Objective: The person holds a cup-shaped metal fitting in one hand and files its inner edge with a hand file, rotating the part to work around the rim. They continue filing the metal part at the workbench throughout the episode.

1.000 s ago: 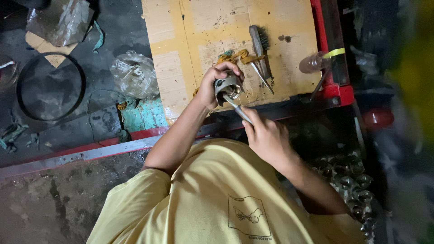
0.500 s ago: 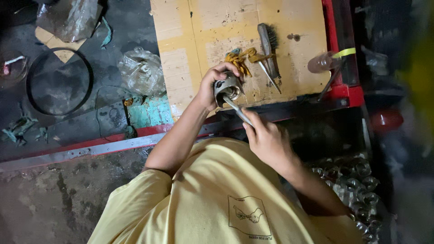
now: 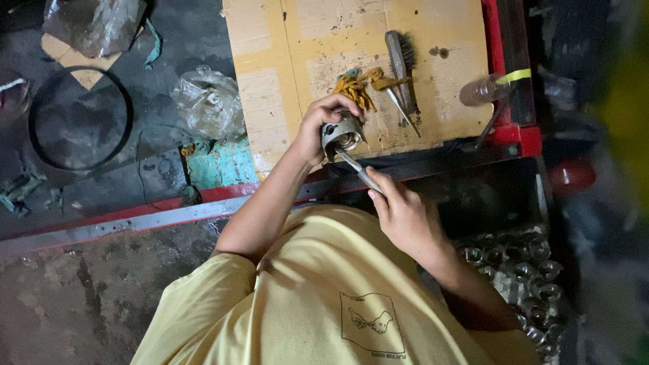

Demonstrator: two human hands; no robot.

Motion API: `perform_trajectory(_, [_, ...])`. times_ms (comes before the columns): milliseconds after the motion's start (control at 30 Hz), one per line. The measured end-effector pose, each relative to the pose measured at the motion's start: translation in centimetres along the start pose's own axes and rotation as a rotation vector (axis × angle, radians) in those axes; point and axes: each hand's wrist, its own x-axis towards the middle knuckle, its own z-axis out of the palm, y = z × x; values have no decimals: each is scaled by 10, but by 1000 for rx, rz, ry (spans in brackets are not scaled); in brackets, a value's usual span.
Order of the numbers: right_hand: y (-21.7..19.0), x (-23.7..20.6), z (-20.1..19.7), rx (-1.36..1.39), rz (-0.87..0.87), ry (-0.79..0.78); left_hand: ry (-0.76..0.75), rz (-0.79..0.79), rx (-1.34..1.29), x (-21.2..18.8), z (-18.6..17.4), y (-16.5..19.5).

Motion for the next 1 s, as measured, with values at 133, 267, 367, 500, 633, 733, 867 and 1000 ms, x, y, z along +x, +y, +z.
perform_trajectory(133, [1,4,-1,-68,149,-75,16,8,53,2,2,5])
perform_trajectory(267, [2,4,-1,-109,88,-64,62,38,77,3,1,9])
perform_trajectory(367, [3,2,-2,-140,110,-64,49,73,93,2,4,6])
perform_trajectory(500, [4,-1,-6,-171,136,-93,32,59,96,4,9,2])
perform_trajectory(633, [5,-4,-9,-84,94,-34,26,68,59,6,13,1])
perform_trajectory(733, [6,-5,-10,-135,191,-87,11,59,42,6,17,0])
perform_trajectory(867, [8,-6,-10,-70,93,-30,36,90,59,5,18,1])
perform_trajectory(1000, [10,-7,-9,-40,127,-35,7,89,46,6,19,1])
